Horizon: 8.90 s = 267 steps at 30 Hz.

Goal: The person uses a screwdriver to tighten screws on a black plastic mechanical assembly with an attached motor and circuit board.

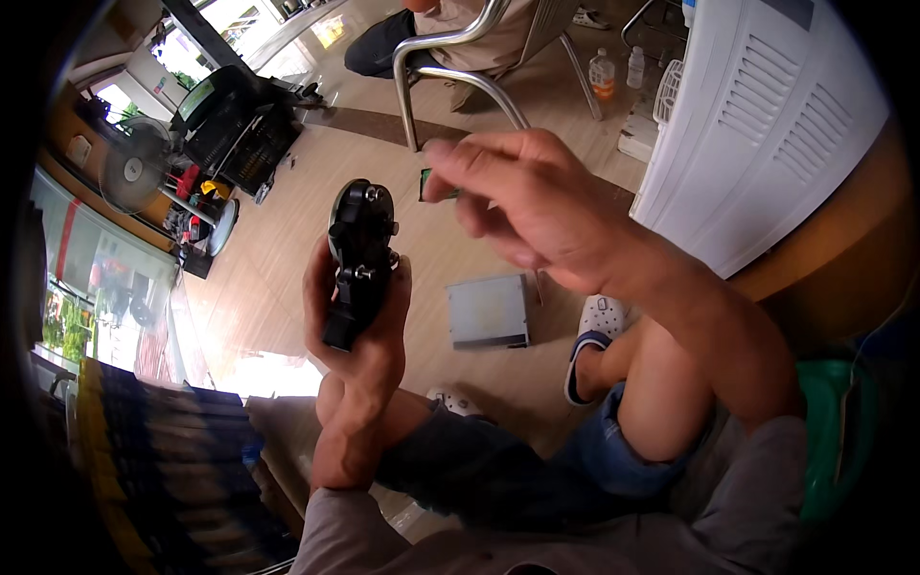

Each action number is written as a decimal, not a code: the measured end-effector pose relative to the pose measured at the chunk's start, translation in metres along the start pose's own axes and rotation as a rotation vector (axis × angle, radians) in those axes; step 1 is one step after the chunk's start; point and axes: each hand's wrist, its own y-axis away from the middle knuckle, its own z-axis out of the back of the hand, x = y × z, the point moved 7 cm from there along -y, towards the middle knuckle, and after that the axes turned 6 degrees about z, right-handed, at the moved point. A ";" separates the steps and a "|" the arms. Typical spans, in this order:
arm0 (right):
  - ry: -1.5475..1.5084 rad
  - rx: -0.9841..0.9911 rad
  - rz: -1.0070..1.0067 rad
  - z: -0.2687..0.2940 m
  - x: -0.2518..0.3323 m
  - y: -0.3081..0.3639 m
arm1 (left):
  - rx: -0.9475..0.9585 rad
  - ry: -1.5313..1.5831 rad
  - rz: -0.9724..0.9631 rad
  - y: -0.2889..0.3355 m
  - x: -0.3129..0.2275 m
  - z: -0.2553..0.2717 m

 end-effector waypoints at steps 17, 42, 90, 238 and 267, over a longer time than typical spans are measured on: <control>0.278 -0.194 0.134 -0.015 0.005 0.001 | 0.040 -0.062 0.058 0.007 0.005 -0.014; 0.655 -0.288 0.290 -0.008 0.013 0.006 | 0.088 0.028 0.076 0.006 -0.002 -0.021; 0.705 -0.238 0.586 -0.015 0.018 0.007 | 0.087 0.059 0.181 0.006 -0.005 -0.020; 1.135 -0.085 0.976 -0.052 0.051 0.043 | 0.117 0.642 0.913 0.010 0.033 -0.034; 1.385 0.006 1.177 -0.068 0.048 0.050 | 0.039 0.565 0.743 0.009 0.030 -0.023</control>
